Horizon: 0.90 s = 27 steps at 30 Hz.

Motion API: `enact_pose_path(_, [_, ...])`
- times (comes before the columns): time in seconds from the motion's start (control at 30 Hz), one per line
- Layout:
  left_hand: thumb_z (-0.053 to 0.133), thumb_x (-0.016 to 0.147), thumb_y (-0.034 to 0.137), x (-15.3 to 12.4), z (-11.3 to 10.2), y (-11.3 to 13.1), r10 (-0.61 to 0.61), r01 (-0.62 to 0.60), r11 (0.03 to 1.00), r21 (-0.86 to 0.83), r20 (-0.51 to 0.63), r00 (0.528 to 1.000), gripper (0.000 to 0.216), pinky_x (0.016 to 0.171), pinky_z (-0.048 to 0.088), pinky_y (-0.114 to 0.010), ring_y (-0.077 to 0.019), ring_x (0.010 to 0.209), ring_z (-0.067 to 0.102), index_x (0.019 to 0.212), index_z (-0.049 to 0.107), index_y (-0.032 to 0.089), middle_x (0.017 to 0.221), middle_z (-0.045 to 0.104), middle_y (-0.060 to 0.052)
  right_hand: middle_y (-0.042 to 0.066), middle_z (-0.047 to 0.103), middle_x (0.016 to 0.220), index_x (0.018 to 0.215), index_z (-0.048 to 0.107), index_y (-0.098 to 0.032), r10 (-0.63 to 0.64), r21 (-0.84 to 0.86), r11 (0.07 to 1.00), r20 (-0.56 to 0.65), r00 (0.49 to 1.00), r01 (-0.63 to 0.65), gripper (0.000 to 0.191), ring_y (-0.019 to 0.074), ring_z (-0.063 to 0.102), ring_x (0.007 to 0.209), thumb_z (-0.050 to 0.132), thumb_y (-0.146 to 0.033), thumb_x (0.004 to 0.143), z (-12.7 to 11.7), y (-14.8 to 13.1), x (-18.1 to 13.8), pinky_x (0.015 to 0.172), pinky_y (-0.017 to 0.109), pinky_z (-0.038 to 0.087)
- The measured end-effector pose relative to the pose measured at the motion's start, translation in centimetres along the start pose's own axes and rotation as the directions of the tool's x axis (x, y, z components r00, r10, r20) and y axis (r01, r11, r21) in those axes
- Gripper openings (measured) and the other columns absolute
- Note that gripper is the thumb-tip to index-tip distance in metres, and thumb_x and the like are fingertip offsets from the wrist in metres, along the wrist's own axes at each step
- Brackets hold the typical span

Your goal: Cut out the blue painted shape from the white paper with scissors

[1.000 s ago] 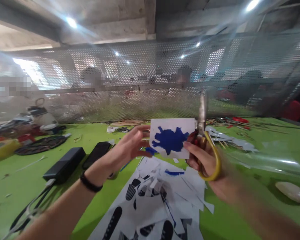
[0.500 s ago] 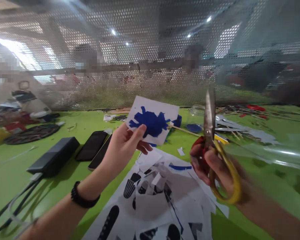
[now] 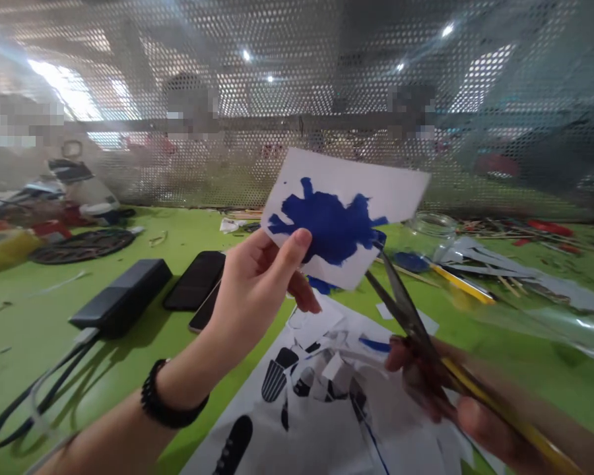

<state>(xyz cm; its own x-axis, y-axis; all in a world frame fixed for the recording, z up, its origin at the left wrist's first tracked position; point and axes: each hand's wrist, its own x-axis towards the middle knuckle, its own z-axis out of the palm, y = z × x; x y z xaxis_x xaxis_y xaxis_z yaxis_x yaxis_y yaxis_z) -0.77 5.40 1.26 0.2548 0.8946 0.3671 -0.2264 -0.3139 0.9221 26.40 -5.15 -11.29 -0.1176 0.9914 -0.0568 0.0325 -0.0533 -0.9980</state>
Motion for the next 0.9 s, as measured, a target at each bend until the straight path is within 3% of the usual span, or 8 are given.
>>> enact_pose_path(0.07, [0.080, 0.107, 0.041, -0.4, 0.2, 0.3, -0.024, 0.021, 0.998, 0.067, 0.047, 0.999, 0.029, 0.042, 0.058, -0.018, -0.0158, 0.044, 0.076, 0.090, 0.075, 0.018, 0.058, 0.072, 0.003, -0.004, 0.041, 0.062, 0.104, 0.089, -0.037, 0.069, 0.010, 0.998, -0.003, 0.998, -0.069, 0.050, 0.0189, 0.035, 0.053, 0.098, -0.075, 0.073, 1.2, -1.1, -0.8, 0.047, 0.029, 0.035])
enact_pose_path(0.17, [0.080, 0.106, 0.039, -0.9, 0.6, 0.6, -0.045, 0.036, 0.990, 0.137, 0.065, 0.997, 0.030, 0.042, 0.054, -0.014, -0.0148, 0.044, 0.076, 0.086, 0.075, 0.018, 0.052, 0.069, 0.003, 0.001, 0.049, 0.066, 0.111, 0.087, -0.038, 0.021, 0.061, 0.998, 0.047, 0.999, -0.024, 0.073, 0.0230, 0.033, 0.058, 0.078, -0.099, 0.071, 2.5, -3.3, -1.8, 0.052, 0.035, 0.027])
enact_pose_path(0.27, [0.080, 0.106, 0.039, -1.1, 0.9, 0.7, -0.052, 0.039, 0.985, 0.169, 0.068, 0.996, 0.032, 0.042, 0.052, -0.014, -0.0141, 0.043, 0.075, 0.083, 0.074, 0.018, 0.052, 0.070, 0.003, 0.002, 0.051, 0.068, 0.109, 0.084, -0.038, 0.020, 0.027, 0.999, 0.108, 0.994, -0.023, 0.074, 0.0238, 0.037, 0.058, 0.070, -0.102, 0.075, 2.7, -5.2, -2.0, 0.054, 0.037, 0.032])
enact_pose_path(0.37, [0.079, 0.107, 0.037, -1.1, 0.9, 0.7, -0.046, 0.031, 0.982, 0.189, 0.072, 0.996, 0.031, 0.043, 0.052, -0.015, -0.0144, 0.043, 0.075, 0.083, 0.075, 0.019, 0.053, 0.072, 0.002, 0.002, 0.054, 0.069, 0.105, 0.081, -0.036, 0.013, -0.050, 0.999, 0.047, 0.999, -0.011, 0.074, 0.0248, 0.045, 0.057, 0.074, -0.102, 0.073, 2.9, -6.6, -1.4, 0.053, 0.037, 0.039])
enact_pose_path(0.57, [0.081, 0.105, 0.041, -1.2, 0.9, 0.6, -0.038, 0.023, 0.978, 0.206, 0.070, 0.997, 0.034, 0.040, 0.052, -0.019, -0.0157, 0.041, 0.073, 0.079, 0.077, 0.020, 0.059, 0.078, -0.001, 0.002, 0.062, 0.069, 0.118, 0.077, -0.036, -0.021, -0.059, 0.998, -0.014, 1.000, 0.020, 0.081, 0.0283, 0.059, 0.056, 0.089, -0.095, 0.063, 3.9, -7.5, -0.1, 0.044, 0.037, 0.045])
enact_pose_path(0.73, [0.086, 0.101, 0.048, -1.1, 1.0, 0.6, -0.050, 0.036, 0.980, 0.196, 0.067, 0.997, 0.038, 0.037, 0.048, -0.022, -0.0180, 0.041, 0.072, 0.076, 0.076, 0.021, 0.056, 0.075, 0.000, 0.001, 0.065, 0.070, 0.117, 0.076, -0.035, -0.017, -0.077, 0.997, -0.051, 0.999, 0.013, 0.080, 0.0282, 0.062, 0.056, 0.093, -0.092, 0.063, 3.9, -7.3, 0.2, 0.041, 0.036, 0.045])
enact_pose_path(0.9, [0.083, 0.104, 0.040, -1.1, 1.0, 0.7, -0.041, 0.028, 0.985, 0.168, 0.076, 0.996, 0.034, 0.040, 0.050, -0.020, -0.0170, 0.042, 0.073, 0.076, 0.075, 0.022, 0.053, 0.072, 0.002, 0.001, 0.065, 0.070, 0.114, 0.075, -0.035, -0.022, -0.086, 0.996, -0.079, 0.997, 0.015, 0.079, 0.0276, 0.063, 0.055, 0.094, -0.091, 0.062, 3.7, -7.0, 0.3, 0.039, 0.035, 0.045])
